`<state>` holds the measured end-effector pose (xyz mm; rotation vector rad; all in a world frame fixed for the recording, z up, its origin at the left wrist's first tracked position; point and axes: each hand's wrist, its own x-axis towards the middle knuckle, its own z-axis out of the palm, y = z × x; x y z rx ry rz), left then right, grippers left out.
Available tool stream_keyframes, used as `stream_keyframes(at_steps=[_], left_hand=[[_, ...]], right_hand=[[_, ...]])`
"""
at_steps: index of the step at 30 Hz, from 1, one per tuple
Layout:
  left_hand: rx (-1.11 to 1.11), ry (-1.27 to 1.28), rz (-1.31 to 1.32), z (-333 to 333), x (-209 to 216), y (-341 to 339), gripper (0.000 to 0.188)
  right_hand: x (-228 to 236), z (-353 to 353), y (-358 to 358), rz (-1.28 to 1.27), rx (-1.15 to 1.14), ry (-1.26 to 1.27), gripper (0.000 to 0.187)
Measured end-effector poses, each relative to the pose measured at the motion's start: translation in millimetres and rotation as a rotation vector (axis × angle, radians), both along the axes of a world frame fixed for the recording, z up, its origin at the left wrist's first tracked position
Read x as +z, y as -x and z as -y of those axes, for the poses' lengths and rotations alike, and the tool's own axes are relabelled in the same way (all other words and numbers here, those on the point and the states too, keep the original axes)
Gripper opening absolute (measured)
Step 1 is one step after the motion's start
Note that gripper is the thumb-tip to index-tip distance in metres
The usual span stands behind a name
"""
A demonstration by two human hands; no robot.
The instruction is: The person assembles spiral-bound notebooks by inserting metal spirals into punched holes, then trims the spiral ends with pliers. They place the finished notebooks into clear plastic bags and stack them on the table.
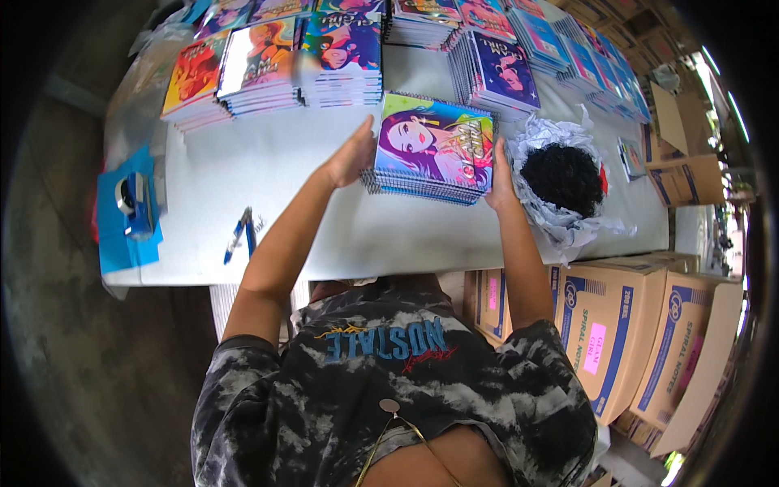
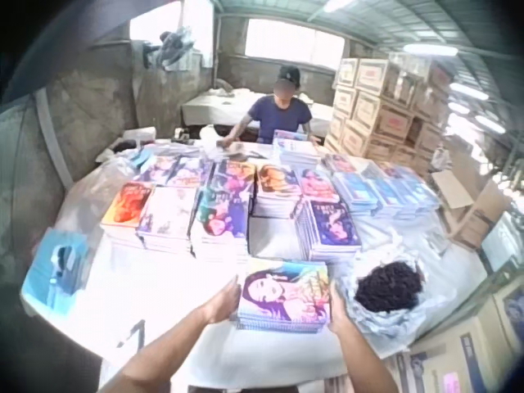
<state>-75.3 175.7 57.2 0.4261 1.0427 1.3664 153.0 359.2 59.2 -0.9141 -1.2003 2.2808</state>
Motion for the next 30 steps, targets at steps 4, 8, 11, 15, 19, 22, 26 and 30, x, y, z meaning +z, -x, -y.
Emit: stream_keyframes(at_steps=[4,8,11,15,19,22,26,30], left_hand=[[-0.089,-0.073,0.051,-16,18,-38,0.073],[-0.163,-0.069,0.110,-23,22,-35,0.072],[-0.210,-0.043,0.146,-29,30,-30,0.071],[-0.170,0.049,0.107,-31,34,-33,0.064],[-0.256,0.252,0.105,-14,36,-28,0.054],[-0.275,0.298,0.047,5,36,-33,0.054],[-0.323,0.267,-0.039,16,25,-28,0.055],[0.031,-0.004,-0.257,38,7,-20,0.061]], right_hand=[[19,10,-30,0.053,-0.064,-0.038,0.070],[24,15,-29,0.022,-0.070,-0.022,0.063],[21,8,-31,-0.062,-0.059,0.027,0.061],[34,25,-27,-0.116,-0.122,0.116,0.053],[18,70,-44,-0.157,-0.243,0.240,0.047],[12,118,-56,-0.152,-0.385,0.154,0.049],[19,133,-59,-0.159,-0.387,0.113,0.069],[18,141,-64,-0.032,-0.513,-0.056,0.065]])
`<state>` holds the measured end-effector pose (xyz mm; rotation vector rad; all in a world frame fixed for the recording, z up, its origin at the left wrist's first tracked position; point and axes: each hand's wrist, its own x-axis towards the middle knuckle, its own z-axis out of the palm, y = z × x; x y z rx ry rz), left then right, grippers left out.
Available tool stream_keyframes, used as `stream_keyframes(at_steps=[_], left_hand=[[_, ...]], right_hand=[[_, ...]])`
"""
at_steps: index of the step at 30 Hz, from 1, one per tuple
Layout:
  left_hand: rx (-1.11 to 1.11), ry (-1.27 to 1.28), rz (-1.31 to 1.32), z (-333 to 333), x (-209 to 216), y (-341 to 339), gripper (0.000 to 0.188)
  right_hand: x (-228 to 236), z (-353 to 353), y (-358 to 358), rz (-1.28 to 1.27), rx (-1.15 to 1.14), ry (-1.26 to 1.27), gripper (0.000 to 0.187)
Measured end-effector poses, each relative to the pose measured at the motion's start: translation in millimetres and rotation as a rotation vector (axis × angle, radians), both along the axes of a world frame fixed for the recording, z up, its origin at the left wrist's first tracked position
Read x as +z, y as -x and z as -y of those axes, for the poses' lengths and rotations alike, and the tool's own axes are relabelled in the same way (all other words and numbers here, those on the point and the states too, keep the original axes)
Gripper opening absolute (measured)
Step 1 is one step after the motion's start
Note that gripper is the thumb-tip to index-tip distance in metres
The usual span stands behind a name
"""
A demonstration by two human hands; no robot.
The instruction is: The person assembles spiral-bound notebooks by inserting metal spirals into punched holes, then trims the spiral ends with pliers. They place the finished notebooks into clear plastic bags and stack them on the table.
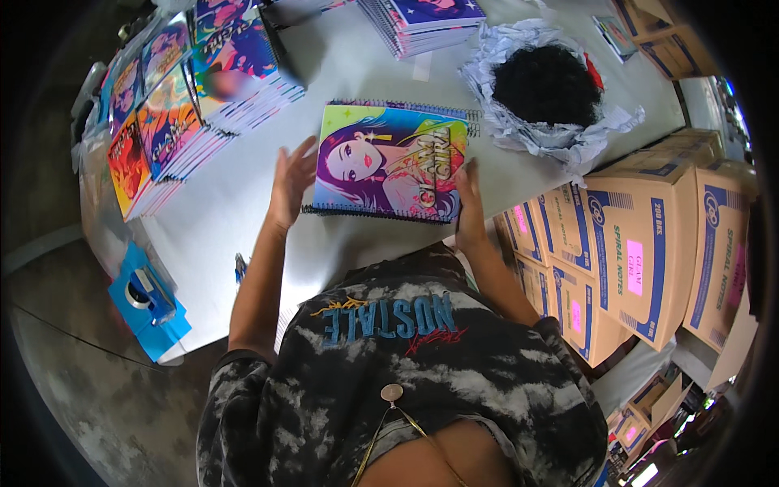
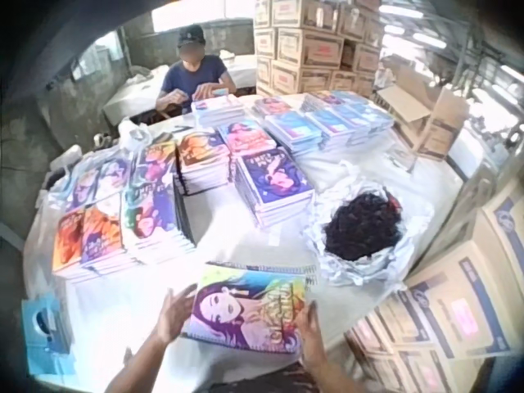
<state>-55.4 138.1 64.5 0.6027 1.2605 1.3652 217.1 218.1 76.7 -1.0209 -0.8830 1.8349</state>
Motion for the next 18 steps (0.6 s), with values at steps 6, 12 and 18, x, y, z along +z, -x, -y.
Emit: stream_keyframes(at_steps=[6,12,18], left_hand=[[0.560,-0.409,-0.541,35,-36,-60,0.035],[0.840,-0.386,-0.419,15,-31,-78,0.033],[0.842,-0.175,-0.457,9,-54,-76,0.044]], right_hand=[[1,26,-1,0.463,-0.034,-0.579,0.082],[-30,31,5,0.148,-0.071,-0.520,0.078],[-90,37,0,-0.085,-0.172,-0.298,0.075]])
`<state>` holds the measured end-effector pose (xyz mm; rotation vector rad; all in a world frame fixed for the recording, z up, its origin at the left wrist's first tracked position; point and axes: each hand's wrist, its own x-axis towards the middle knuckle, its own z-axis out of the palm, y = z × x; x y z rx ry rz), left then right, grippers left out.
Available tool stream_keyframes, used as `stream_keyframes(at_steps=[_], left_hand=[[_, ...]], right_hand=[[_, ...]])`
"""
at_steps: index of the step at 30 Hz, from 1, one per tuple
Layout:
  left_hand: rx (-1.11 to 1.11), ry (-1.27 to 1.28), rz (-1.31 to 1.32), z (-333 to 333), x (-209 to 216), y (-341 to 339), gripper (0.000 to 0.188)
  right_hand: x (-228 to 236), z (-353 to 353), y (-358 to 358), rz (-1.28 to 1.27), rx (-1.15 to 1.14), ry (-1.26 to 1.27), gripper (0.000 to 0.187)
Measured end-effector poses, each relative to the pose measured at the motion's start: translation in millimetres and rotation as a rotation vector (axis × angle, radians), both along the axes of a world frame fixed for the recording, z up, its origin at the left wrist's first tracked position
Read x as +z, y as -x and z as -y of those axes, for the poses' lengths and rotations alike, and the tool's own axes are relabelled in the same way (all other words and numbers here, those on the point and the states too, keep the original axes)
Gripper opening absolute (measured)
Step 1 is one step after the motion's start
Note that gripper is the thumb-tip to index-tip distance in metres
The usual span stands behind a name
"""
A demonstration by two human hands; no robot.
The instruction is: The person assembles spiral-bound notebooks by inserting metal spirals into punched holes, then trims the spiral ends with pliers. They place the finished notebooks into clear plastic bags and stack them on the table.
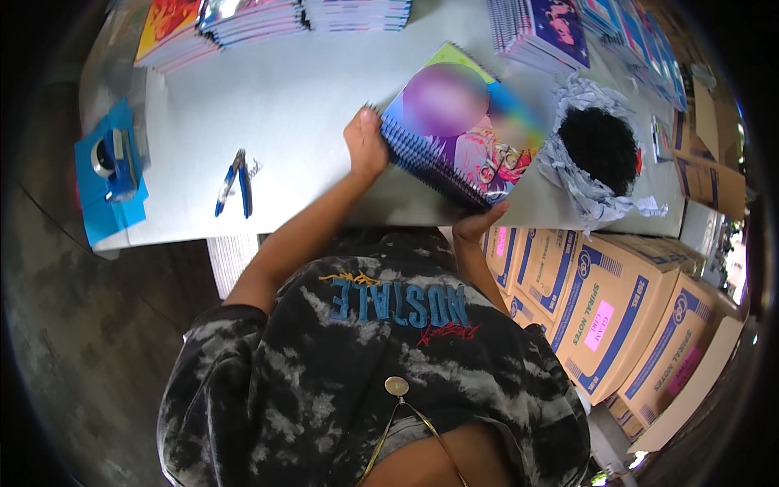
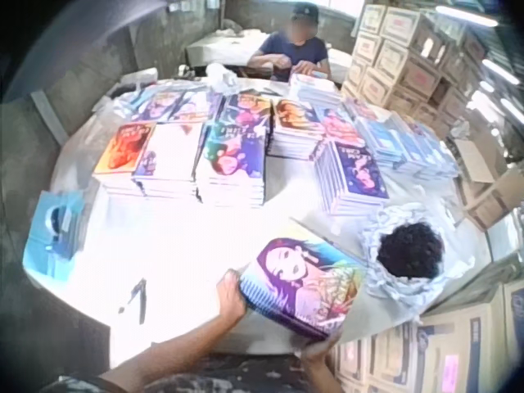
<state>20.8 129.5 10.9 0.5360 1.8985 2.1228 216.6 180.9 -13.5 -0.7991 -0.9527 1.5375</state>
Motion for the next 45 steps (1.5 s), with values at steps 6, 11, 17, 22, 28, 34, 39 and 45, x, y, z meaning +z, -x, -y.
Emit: stream_keyframes(at_steps=[6,11,17,22,28,34,39,45], left_hand=[[-0.001,-0.004,0.013,-18,-1,26,0.053],[0.061,0.193,-0.274,31,19,42,0.041],[0.264,1.387,-0.529,180,22,59,0.066],[0.272,1.173,-0.522,222,-5,69,0.059],[0.446,1.341,-0.827,206,21,78,0.041],[0.035,0.877,-0.381,171,13,59,0.019],[-0.065,0.187,-0.291,119,84,25,0.019],[-0.049,0.256,-0.699,105,113,41,0.044]], right_hand=[[7,16,23,0.307,-0.208,-0.226,0.070],[45,11,6,0.333,-0.091,-0.322,0.066],[158,-31,27,0.589,0.068,-0.677,0.048],[240,-26,92,0.345,1.064,-0.785,0.020],[301,24,123,-0.361,2.153,-0.852,0.012],[272,44,126,-0.335,1.840,-0.821,0.021],[204,31,124,0.457,1.281,-0.287,0.069],[193,-23,83,-0.197,0.916,0.619,0.022]])
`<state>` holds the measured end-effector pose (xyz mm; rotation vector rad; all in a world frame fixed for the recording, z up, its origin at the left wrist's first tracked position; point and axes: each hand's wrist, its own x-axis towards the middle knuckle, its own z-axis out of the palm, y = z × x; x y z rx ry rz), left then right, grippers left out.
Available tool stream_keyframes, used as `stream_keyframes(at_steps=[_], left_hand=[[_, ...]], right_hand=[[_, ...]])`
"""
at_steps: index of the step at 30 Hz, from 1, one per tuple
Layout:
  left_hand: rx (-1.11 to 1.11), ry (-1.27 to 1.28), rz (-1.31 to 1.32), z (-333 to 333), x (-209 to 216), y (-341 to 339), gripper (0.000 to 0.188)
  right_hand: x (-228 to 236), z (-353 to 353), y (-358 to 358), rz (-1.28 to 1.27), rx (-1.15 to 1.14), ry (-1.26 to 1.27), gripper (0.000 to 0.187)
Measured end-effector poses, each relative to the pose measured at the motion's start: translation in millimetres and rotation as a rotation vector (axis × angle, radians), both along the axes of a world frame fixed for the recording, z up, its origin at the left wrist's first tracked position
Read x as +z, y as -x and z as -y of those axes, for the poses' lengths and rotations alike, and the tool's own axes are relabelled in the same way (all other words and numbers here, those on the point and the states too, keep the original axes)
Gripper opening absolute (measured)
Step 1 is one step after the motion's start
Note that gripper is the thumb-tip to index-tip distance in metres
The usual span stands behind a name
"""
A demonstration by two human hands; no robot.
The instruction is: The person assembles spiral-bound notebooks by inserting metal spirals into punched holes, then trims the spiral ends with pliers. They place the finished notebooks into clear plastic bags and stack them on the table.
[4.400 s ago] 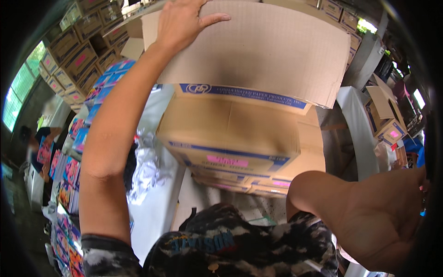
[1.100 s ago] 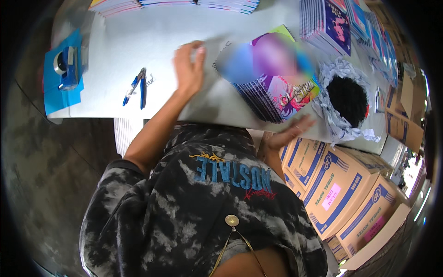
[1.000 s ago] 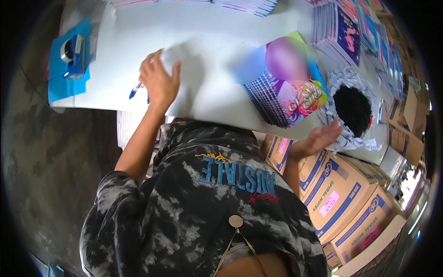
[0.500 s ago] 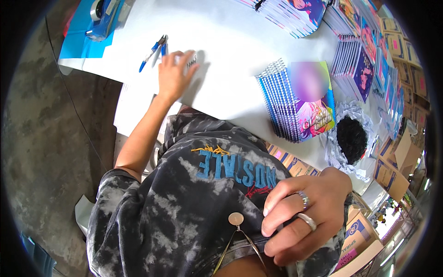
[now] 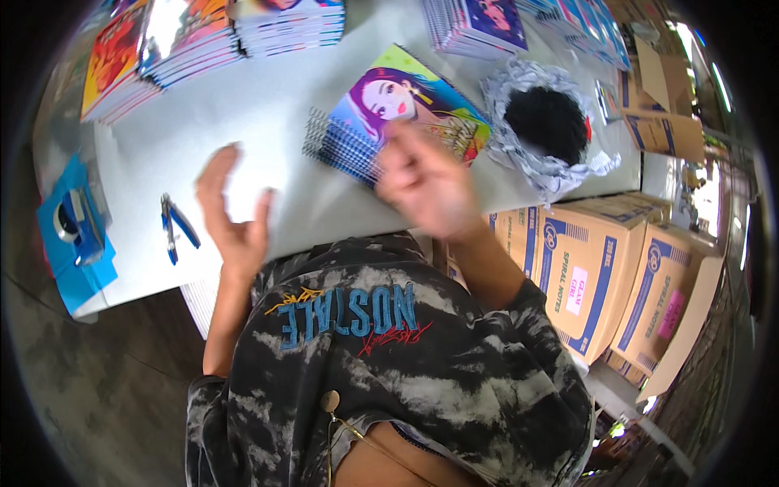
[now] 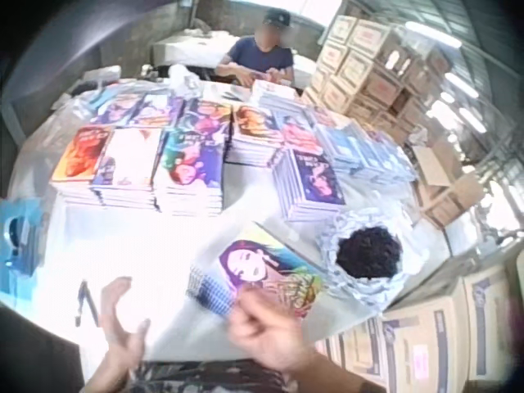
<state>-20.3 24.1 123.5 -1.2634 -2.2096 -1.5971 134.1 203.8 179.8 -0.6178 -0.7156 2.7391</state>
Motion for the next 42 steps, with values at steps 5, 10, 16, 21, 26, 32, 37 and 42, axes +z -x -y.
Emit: stream_keyframes(at_steps=[5,10,16,21,26,32,37,42], left_hand=[[0.423,0.680,-0.069,55,-53,60,0.050],[0.810,1.066,0.045,81,-95,45,0.064],[0.622,0.541,0.025,104,-118,53,0.037],[-0.465,-0.658,2.005,58,-58,25,0.055],[-0.814,-0.726,2.147,18,-36,-16,0.057],[-0.876,-0.803,2.030,18,-32,-13,0.059],[-0.674,-0.524,1.889,6,-24,-10,0.063],[-0.009,-0.085,0.713,-10,-16,-22,0.057]], right_hand=[[1,-153,-106,0.346,-0.714,-0.806,0.048],[0,-181,-120,0.635,-0.956,-1.026,0.066],[17,-98,-13,0.450,-0.296,-1.335,0.036],[-11,-43,85,0.319,0.382,-1.971,0.045],[-26,-8,138,0.371,0.728,-1.648,0.049],[-6,26,121,0.437,0.660,-1.536,0.049],[-29,20,117,0.290,0.459,-1.287,0.029],[-21,30,118,0.417,0.134,-1.447,0.027]])
